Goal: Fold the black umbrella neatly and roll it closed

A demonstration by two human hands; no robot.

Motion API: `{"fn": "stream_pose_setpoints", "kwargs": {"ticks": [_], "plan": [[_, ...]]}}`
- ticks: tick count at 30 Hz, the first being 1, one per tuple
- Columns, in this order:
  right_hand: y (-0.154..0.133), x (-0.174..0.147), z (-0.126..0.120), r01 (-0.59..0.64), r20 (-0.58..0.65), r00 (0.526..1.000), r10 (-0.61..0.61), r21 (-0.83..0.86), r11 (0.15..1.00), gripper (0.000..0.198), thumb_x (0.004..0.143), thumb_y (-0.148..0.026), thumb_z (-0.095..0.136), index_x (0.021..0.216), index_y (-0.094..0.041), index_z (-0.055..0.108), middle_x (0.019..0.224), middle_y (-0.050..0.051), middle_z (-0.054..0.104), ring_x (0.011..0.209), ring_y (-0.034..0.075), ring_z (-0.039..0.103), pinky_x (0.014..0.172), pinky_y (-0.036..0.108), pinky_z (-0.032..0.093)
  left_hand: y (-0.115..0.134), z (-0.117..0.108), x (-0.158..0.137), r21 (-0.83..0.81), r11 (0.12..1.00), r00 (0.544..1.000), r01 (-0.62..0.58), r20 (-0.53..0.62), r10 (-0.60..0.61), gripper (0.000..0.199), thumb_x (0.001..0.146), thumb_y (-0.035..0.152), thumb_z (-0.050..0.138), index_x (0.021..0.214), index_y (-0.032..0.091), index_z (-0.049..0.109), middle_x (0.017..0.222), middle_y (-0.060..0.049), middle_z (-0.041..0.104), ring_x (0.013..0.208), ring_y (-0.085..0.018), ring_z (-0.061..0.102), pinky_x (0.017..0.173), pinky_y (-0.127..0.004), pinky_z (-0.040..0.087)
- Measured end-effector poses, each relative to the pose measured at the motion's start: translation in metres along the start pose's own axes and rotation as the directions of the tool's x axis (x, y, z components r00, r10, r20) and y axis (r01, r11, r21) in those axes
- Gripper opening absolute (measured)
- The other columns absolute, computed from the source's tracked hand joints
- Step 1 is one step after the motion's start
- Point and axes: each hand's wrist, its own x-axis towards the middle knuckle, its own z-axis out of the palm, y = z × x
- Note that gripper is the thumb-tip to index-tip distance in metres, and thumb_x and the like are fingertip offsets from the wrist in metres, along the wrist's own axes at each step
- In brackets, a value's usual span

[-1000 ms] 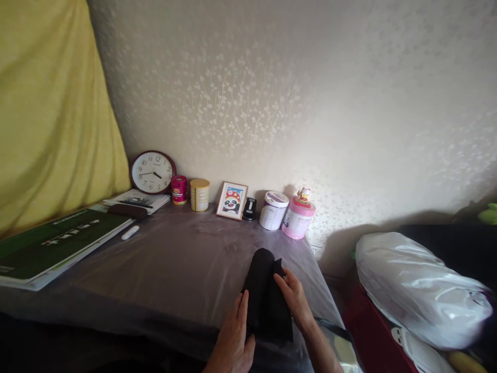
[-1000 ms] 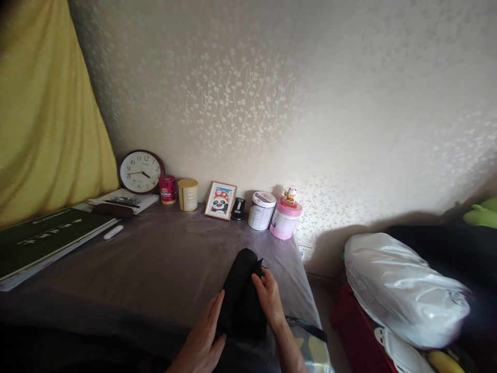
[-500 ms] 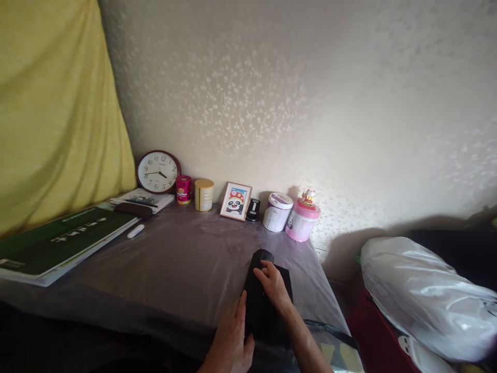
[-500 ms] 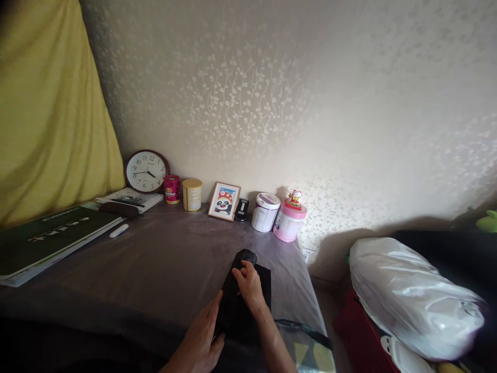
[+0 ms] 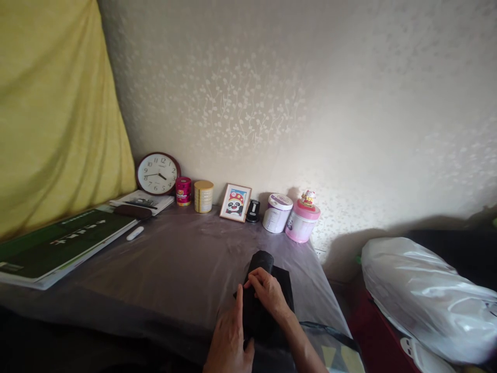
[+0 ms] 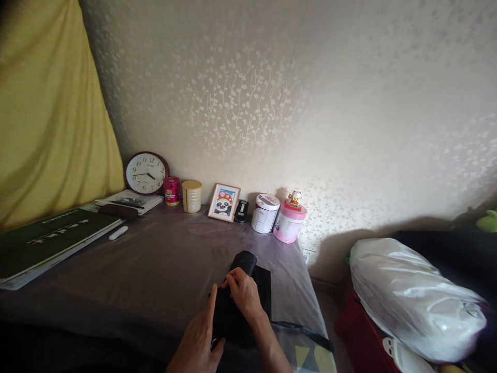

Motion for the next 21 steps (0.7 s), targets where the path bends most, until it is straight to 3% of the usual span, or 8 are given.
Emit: {"fn": "stream_pose_setpoints", "kwargs": {"ticks": [3, 8, 11, 15, 21], "plan": [[-0.002, -0.001, 0.0, 0.018, -0.002, 1.0, -0.018, -0.026, 0.999, 0.02, 0.086, -0.032, 0.042, 0.078, -0.022, 0.057, 0.071, -0.003, 0.07, 0.046, 0.01, 0.056, 0.054, 0.022, 0.043, 0.003, -0.004, 0.0, 0.08, 0.996, 0.998, 0.035, 0.04, -0.039, 0.089, 0.068, 0.019, 0.049, 0.142, 0.015, 0.0, 0.148, -0.014, 0.022, 0.133, -0.028, 0.027, 0.105, -0.043, 0.029], [-0.002, -0.003, 0.001, 0.041, -0.014, 0.999, -0.041, -0.056, 0.998, 0.019, 0.088, -0.031, 0.042, 0.08, -0.023, 0.057, 0.072, -0.003, 0.071, 0.055, 0.012, 0.062, 0.058, 0.023, 0.044, 0.01, -0.013, 0.002, 0.155, 0.987, 0.999, 0.051, 0.011, -0.054, 0.081, 0.065, 0.022, 0.053, 0.14, 0.02, 0.022, 0.152, -0.007, -0.006, 0.137, -0.033, 0.006, 0.108, -0.049, 0.018], [-0.002, -0.006, 0.003, 0.081, -0.033, 0.996, -0.084, -0.086, 0.993, 0.017, 0.088, -0.029, 0.042, 0.082, -0.024, 0.057, 0.072, -0.003, 0.071, 0.068, 0.014, 0.065, 0.065, 0.023, 0.044, 0.012, -0.016, 0.004, 0.188, 0.981, 0.995, 0.044, 0.084, -0.06, 0.08, 0.065, 0.02, 0.052, 0.139, 0.017, 0.024, 0.151, -0.006, 0.004, 0.138, -0.031, 0.004, 0.111, -0.05, 0.012], [-0.003, -0.013, 0.005, 0.149, -0.021, 0.988, -0.154, -0.165, 0.975, 0.019, 0.09, -0.027, 0.041, 0.088, -0.024, 0.059, 0.074, -0.002, 0.07, 0.07, 0.014, 0.063, 0.065, 0.023, 0.044, 0.007, -0.009, 0.004, 0.16, 0.986, 0.981, 0.038, 0.18, -0.067, 0.08, 0.067, 0.018, 0.047, 0.14, 0.009, 0.017, 0.149, -0.01, 0.018, 0.136, -0.028, 0.019, 0.11, -0.045, 0.022], [0.004, -0.017, 0.002, 0.413, 0.087, 0.909, -0.407, -0.32, 0.853, 0.023, 0.091, -0.026, 0.044, 0.091, -0.025, 0.067, 0.09, 0.001, 0.07, 0.094, 0.019, 0.056, 0.087, 0.033, 0.041, -0.007, 0.014, 0.002, 0.063, 0.998, 0.997, 0.014, 0.075, -0.019, 0.076, 0.068, 0.013, 0.043, 0.139, 0.003, 0.018, 0.147, -0.016, 0.023, 0.134, -0.023, 0.026, 0.109, -0.036, 0.027]]}}
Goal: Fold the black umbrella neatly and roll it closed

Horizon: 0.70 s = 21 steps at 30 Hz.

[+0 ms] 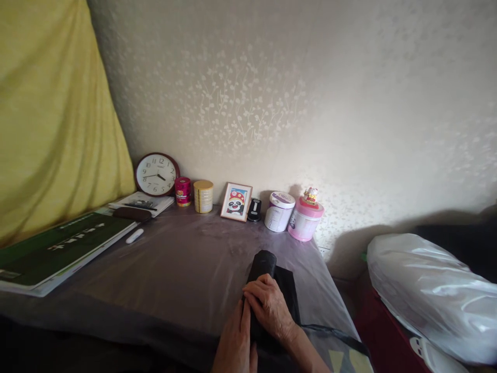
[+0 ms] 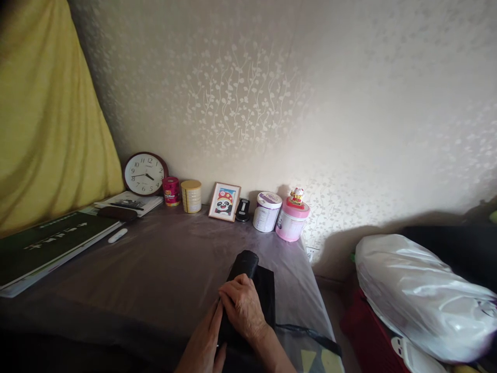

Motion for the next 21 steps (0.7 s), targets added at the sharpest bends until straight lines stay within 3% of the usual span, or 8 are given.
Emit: {"fn": "stream_pose_setpoints", "kwargs": {"ticks": [5, 10, 16, 21], "plan": [[0.026, 0.012, 0.002, 0.017, 0.004, 1.0, -0.017, 0.004, 1.0, 0.028, 0.093, -0.025, 0.039, 0.094, -0.025, 0.067, 0.105, 0.0, 0.068, 0.115, 0.02, 0.048, 0.106, 0.044, 0.022, 0.002, 0.001, 0.002, -0.039, 0.999, 1.0, 0.023, 0.012, -0.023, 0.079, 0.065, 0.009, 0.044, 0.139, 0.003, 0.017, 0.146, -0.017, 0.024, 0.134, -0.022, 0.027, 0.108, -0.033, 0.026], [0.057, 0.034, 0.009, -0.021, 0.009, 1.0, 0.021, -0.023, 1.0, 0.032, 0.094, -0.026, 0.036, 0.093, -0.027, 0.068, 0.103, 0.0, 0.068, 0.116, 0.019, 0.048, 0.106, 0.046, 0.019, 0.003, -0.004, 0.002, -0.103, 0.993, 0.997, 0.059, 0.055, -0.053, 0.08, 0.067, 0.01, 0.043, 0.14, 0.004, 0.012, 0.146, -0.016, 0.026, 0.133, -0.022, 0.029, 0.107, -0.031, 0.027], [0.082, 0.058, 0.012, -0.156, -0.055, 0.986, 0.157, 0.028, 0.987, 0.031, 0.09, -0.025, 0.038, 0.09, -0.026, 0.069, 0.104, 0.001, 0.068, 0.112, 0.018, 0.052, 0.1, 0.036, 0.032, 0.005, -0.01, -0.001, -0.144, 0.987, 0.996, 0.067, 0.062, -0.058, 0.077, 0.071, 0.011, 0.039, 0.141, 0.006, 0.007, 0.147, -0.014, 0.023, 0.133, -0.022, 0.028, 0.106, -0.032, 0.029], [0.098, 0.047, -0.004, -0.384, -0.195, 0.9, 0.39, 0.068, 0.921, 0.034, 0.087, -0.033, 0.038, 0.103, -0.017, 0.063, 0.108, 0.01, 0.066, 0.102, 0.021, 0.058, 0.093, 0.035, 0.04, 0.012, -0.018, -0.002, -0.155, 0.985, 0.993, 0.071, 0.101, -0.056, 0.075, 0.071, 0.012, 0.037, 0.14, 0.003, 0.008, 0.148, -0.016, 0.021, 0.135, -0.022, 0.024, 0.108, -0.036, 0.026]]}}
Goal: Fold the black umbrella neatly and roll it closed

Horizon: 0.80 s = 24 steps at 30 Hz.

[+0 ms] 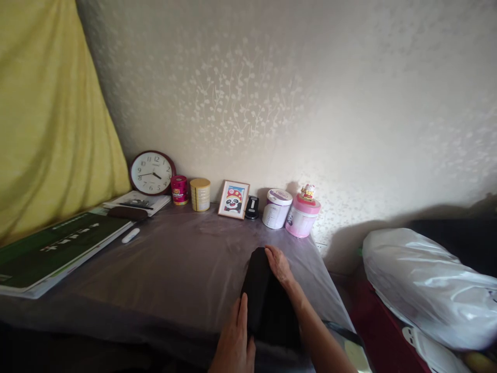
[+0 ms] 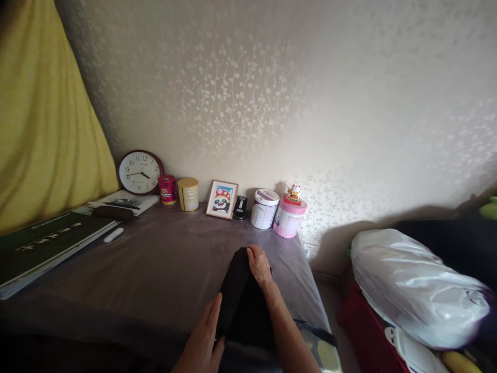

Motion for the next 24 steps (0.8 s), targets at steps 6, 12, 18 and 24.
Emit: {"fn": "stream_pose_setpoints", "kwargs": {"ticks": [6, 12, 18, 24], "plan": [[0.03, -0.051, -0.048, -0.263, -0.124, 0.956, 0.264, 0.024, 0.964, 0.042, 0.082, -0.044, 0.033, 0.095, -0.016, 0.062, 0.092, 0.011, 0.069, 0.086, 0.024, 0.064, 0.077, 0.034, 0.047, 0.003, 0.001, -0.002, 0.002, 1.0, 0.999, -0.007, -0.037, 0.007, 0.071, 0.074, 0.011, 0.033, 0.14, 0.003, 0.007, 0.147, -0.018, 0.022, 0.134, -0.022, 0.026, 0.109, -0.038, 0.027], [0.017, -0.102, -0.053, -0.389, -0.022, 0.92, 0.391, 0.068, 0.919, 0.044, 0.077, -0.052, 0.038, 0.093, -0.019, 0.062, 0.077, 0.006, 0.068, 0.07, 0.022, 0.064, 0.064, 0.031, 0.046, -0.002, 0.005, -0.003, 0.052, 0.998, 0.997, -0.036, -0.064, 0.039, 0.069, 0.077, 0.013, 0.031, 0.14, 0.005, 0.005, 0.147, -0.017, 0.021, 0.134, -0.021, 0.026, 0.109, -0.037, 0.028], [-0.004, -0.108, -0.045, -0.355, -0.063, 0.93, 0.362, 0.101, 0.929, 0.049, 0.071, -0.055, 0.046, 0.096, -0.016, 0.061, 0.068, 0.005, 0.065, 0.066, 0.023, 0.062, 0.062, 0.031, 0.045, 0.0, 0.004, -0.003, 0.027, 0.999, 0.998, -0.024, -0.062, 0.026, 0.069, 0.076, 0.011, 0.032, 0.14, 0.004, 0.006, 0.147, -0.018, 0.022, 0.134, -0.021, 0.025, 0.109, -0.038, 0.027], [-0.03, -0.09, -0.037, -0.309, -0.021, 0.943, 0.334, 0.322, 0.895, 0.046, 0.07, -0.053, 0.054, 0.095, -0.015, 0.065, 0.07, 0.004, 0.066, 0.067, 0.021, 0.062, 0.056, 0.027, 0.046, 0.003, 0.001, -0.004, 0.004, 1.0, 0.999, -0.023, -0.046, 0.024, 0.07, 0.076, 0.01, 0.034, 0.14, 0.003, 0.007, 0.147, -0.018, 0.021, 0.134, -0.022, 0.025, 0.109, -0.037, 0.028]]}}
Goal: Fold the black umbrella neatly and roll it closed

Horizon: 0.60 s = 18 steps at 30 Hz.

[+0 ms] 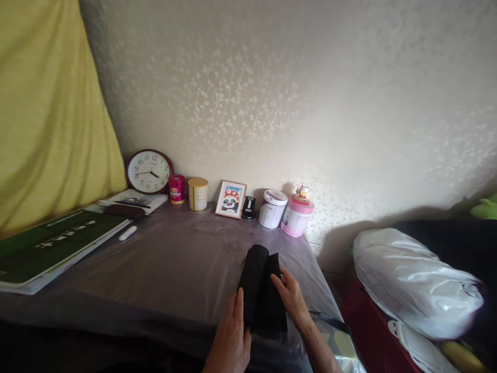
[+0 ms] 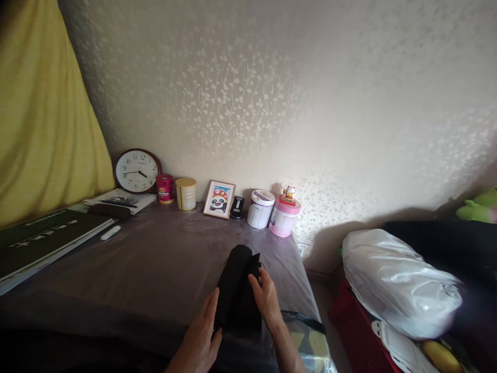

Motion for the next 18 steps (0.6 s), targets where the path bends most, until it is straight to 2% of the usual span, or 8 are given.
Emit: {"fn": "stream_pose_setpoints", "kwargs": {"ticks": [4, 7, 9, 14, 16, 18], "plan": [[-0.016, 0.006, 0.024, 0.012, 0.013, 1.0, -0.013, 0.088, 0.996, 0.044, 0.071, -0.047, 0.056, 0.102, -0.015, 0.064, 0.074, 0.004, 0.067, 0.071, 0.021, 0.063, 0.061, 0.028, 0.048, -0.002, 0.002, 0.001, 0.015, 1.0, 1.0, 0.013, -0.002, -0.013, 0.072, 0.073, 0.008, 0.034, 0.14, 0.002, 0.007, 0.147, -0.019, 0.022, 0.134, -0.022, 0.027, 0.108, -0.037, 0.028], [-0.02, 0.011, 0.04, 0.014, -0.011, 1.0, -0.013, 0.058, 0.998, 0.043, 0.069, -0.04, 0.059, 0.103, -0.014, 0.063, 0.081, 0.007, 0.068, 0.081, 0.022, 0.063, 0.071, 0.029, 0.048, -0.004, 0.004, 0.002, 0.015, 1.0, 1.0, 0.026, -0.007, -0.026, 0.074, 0.072, 0.008, 0.035, 0.14, 0.004, 0.008, 0.147, -0.017, 0.022, 0.134, -0.022, 0.025, 0.108, -0.036, 0.028], [-0.022, 0.014, 0.048, 0.022, 0.001, 1.0, -0.022, 0.017, 1.0, 0.041, 0.07, -0.037, 0.059, 0.103, -0.013, 0.062, 0.081, 0.007, 0.067, 0.081, 0.021, 0.063, 0.072, 0.029, 0.048, -0.004, 0.003, 0.001, 0.024, 0.999, 1.0, 0.028, -0.003, -0.028, 0.074, 0.072, 0.009, 0.036, 0.14, 0.004, 0.008, 0.147, -0.016, 0.022, 0.134, -0.021, 0.025, 0.108, -0.035, 0.027], [-0.027, 0.016, 0.055, 0.07, 0.091, 0.994, -0.061, -0.1, 0.993, 0.032, 0.072, -0.03, 0.057, 0.099, -0.013, 0.059, 0.055, -0.004, 0.054, 0.055, 0.015, 0.058, 0.053, 0.025, 0.045, -0.005, 0.001, 0.001, 0.075, 0.997, 1.0, -0.013, -0.004, 0.013, 0.073, 0.073, 0.011, 0.034, 0.14, 0.003, 0.008, 0.146, -0.018, 0.024, 0.134, -0.021, 0.027, 0.108, -0.037, 0.029], [-0.03, 0.015, 0.057, -0.005, 0.178, 0.984, 0.013, -0.041, 0.999, 0.035, 0.074, -0.03, 0.054, 0.106, -0.014, 0.053, 0.058, -0.005, 0.055, 0.046, 0.013, 0.057, 0.044, 0.023, 0.044, -0.008, 0.004, 0.002, 0.097, 0.995, 0.999, -0.032, -0.01, 0.033, 0.072, 0.073, 0.011, 0.033, 0.14, 0.001, 0.008, 0.147, -0.019, 0.023, 0.134, -0.022, 0.025, 0.109, -0.038, 0.028], [-0.032, 0.013, 0.059, -0.116, 0.285, 0.953, 0.099, 0.043, 0.992, 0.041, 0.077, -0.03, 0.051, 0.115, -0.016, 0.044, 0.065, -0.005, 0.058, 0.04, 0.011, 0.057, 0.035, 0.021, 0.043, -0.011, 0.007, 0.002, 0.104, 0.994, 0.999, -0.038, -0.022, 0.041, 0.072, 0.073, 0.012, 0.034, 0.14, 0.003, 0.008, 0.147, -0.018, 0.021, 0.135, -0.023, 0.023, 0.109, -0.04, 0.027]]}}
